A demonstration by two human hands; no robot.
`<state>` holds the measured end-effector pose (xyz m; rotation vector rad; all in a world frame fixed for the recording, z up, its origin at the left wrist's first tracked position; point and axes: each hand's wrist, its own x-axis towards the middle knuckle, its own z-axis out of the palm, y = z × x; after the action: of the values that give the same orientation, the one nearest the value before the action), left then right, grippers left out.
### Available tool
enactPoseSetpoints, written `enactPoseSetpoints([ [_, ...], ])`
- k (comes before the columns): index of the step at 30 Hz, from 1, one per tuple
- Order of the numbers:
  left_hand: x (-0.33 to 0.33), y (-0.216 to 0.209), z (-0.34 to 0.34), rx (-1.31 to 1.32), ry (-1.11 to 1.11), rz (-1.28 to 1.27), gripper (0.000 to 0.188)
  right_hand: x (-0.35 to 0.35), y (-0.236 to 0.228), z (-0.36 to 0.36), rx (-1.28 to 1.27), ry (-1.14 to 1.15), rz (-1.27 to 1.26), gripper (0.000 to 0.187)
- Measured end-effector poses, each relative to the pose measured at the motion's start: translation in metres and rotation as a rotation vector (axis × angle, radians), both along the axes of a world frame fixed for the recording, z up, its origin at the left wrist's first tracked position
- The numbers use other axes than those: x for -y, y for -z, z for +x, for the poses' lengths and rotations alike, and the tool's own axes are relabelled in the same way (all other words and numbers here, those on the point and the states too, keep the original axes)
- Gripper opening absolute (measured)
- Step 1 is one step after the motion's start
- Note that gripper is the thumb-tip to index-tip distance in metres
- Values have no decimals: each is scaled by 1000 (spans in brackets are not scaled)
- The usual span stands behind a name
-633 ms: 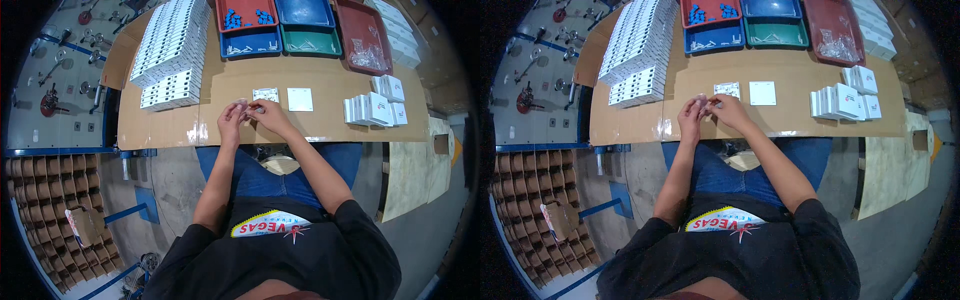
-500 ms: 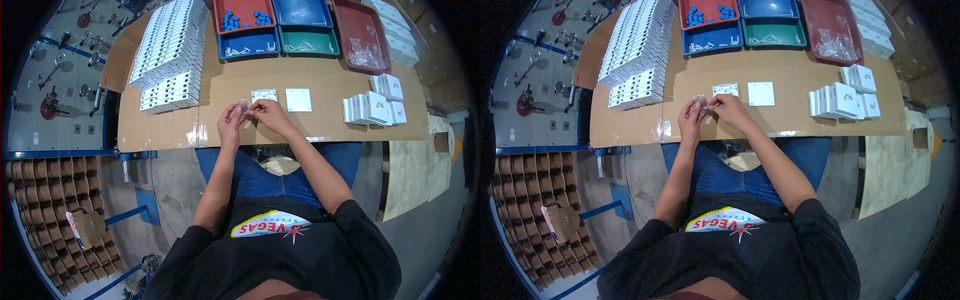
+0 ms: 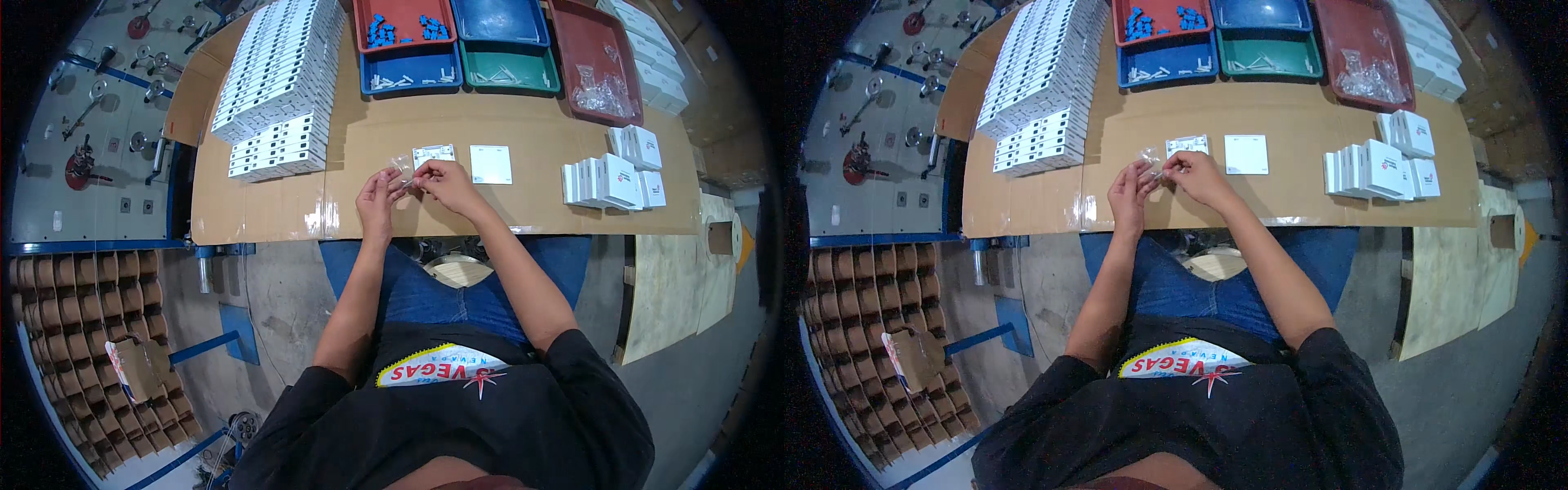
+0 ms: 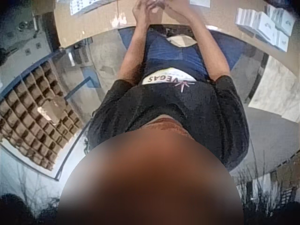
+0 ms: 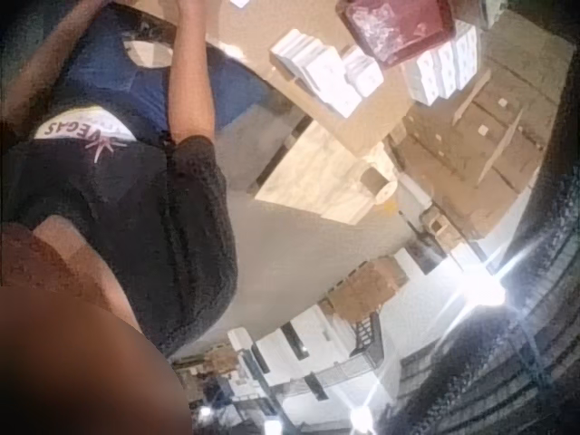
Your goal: Sorting small blue electronic or plastic components from a tray into individual white boxes and stacking them on a workbench.
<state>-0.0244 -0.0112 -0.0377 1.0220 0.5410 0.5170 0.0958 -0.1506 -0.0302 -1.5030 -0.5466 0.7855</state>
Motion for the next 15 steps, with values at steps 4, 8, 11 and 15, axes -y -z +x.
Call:
enactPoseSetpoints([
  [4, 1, 4, 0, -17, 48, 127, 27, -1, -8, -4, 152, -16, -50, 9],
  [8, 8, -1, 2, -7, 18, 115, 25, 2, -6, -1, 82, -14, 11, 10],
  [11, 4, -2, 2, -53, -26, 264, 22, 9, -11, 7, 1, -11, -13, 12],
  [15, -8, 11, 0, -120, -16, 286, 22, 24, -15, 32, 267, 45, -126, 16],
])
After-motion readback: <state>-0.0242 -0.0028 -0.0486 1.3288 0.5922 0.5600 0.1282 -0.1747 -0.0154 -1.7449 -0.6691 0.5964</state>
